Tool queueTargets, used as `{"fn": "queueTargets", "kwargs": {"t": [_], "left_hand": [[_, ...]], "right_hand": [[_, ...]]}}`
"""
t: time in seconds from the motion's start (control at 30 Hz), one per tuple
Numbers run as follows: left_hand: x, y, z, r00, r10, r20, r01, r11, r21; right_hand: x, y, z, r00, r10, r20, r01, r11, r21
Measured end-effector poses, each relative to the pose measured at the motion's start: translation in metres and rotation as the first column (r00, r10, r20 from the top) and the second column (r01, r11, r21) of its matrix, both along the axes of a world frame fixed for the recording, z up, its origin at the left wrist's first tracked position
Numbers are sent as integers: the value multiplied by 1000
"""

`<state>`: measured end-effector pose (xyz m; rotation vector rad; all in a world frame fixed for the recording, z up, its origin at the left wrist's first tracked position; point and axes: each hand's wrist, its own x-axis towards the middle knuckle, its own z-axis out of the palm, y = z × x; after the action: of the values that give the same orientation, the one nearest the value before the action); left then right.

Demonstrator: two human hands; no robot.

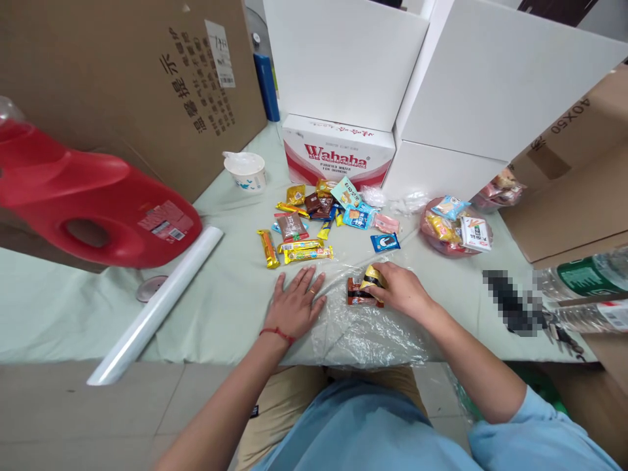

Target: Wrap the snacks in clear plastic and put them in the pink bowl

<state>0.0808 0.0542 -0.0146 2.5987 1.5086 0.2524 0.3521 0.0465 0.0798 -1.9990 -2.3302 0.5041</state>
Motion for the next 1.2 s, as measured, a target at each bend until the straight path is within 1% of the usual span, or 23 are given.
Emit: {"fn": "queueTargets", "kwargs": {"t": [0.03, 0.07, 0.13, 0.23, 0.33, 0.5, 0.6, 0.77, 0.83, 0.93, 1.0, 1.03, 1.13, 1.2], "left_hand": [[0, 0, 0, 1000, -1, 1, 1, 1000, -2], [0, 0, 1, 1000, 0, 1, 0, 1000, -3], [0, 0, 1, 1000, 5, -1, -5, 1000, 1], [0, 1, 0, 1000, 6, -9, -6, 1000, 9], [0, 0, 0, 1000, 1, -12, -1, 1000, 8], [1, 0, 2, 1000, 9, -19, -9, 1000, 5], [2, 0, 3, 999, 8, -33, -8, 1000, -3], [2, 0, 6, 1000, 9, -28, -10, 1000, -19], [2, 0, 6, 1000, 7, -20, -8, 1000, -23], [2, 0, 5, 1000, 10, -4, -10, 1000, -21], [2, 0, 5, 1000, 14, 4, -14, 1000, -16], [3, 0, 5, 1000, 14, 5, -14, 1000, -15], [3, -1, 5, 1000, 14, -5, -14, 1000, -17], [3, -1, 6, 1000, 14, -14, -14, 1000, -20]], "right_hand": [[-2, -1, 1, 1000, -10, 4, 10, 1000, 24], [-5, -2, 2, 1000, 11, 12, -11, 999, 32], [-13, -3, 1, 992, 119, 42, -119, 993, 12], [-20, -5, -3, 960, 269, 82, -269, 963, -14], [-19, -10, -10, 945, 318, 74, -320, 947, 19], [-12, -24, -18, 951, 310, -5, -307, 941, 143], [-11, -30, -21, 955, 294, -21, -284, 936, 207], [-8, -31, -27, 932, 362, -3, -357, 920, 162], [-4, -29, -27, 941, 339, -12, -332, 929, 161], [0, -24, -26, 967, 238, -92, -221, 961, 164], [-1, -21, -25, 975, 193, -107, -177, 974, 142], [-3, -19, -25, 977, 190, -91, -178, 976, 125], [-10, -16, -27, 972, 234, -18, -232, 970, 75], [-11, -16, -29, 971, 239, 4, -239, 969, 63]]}}
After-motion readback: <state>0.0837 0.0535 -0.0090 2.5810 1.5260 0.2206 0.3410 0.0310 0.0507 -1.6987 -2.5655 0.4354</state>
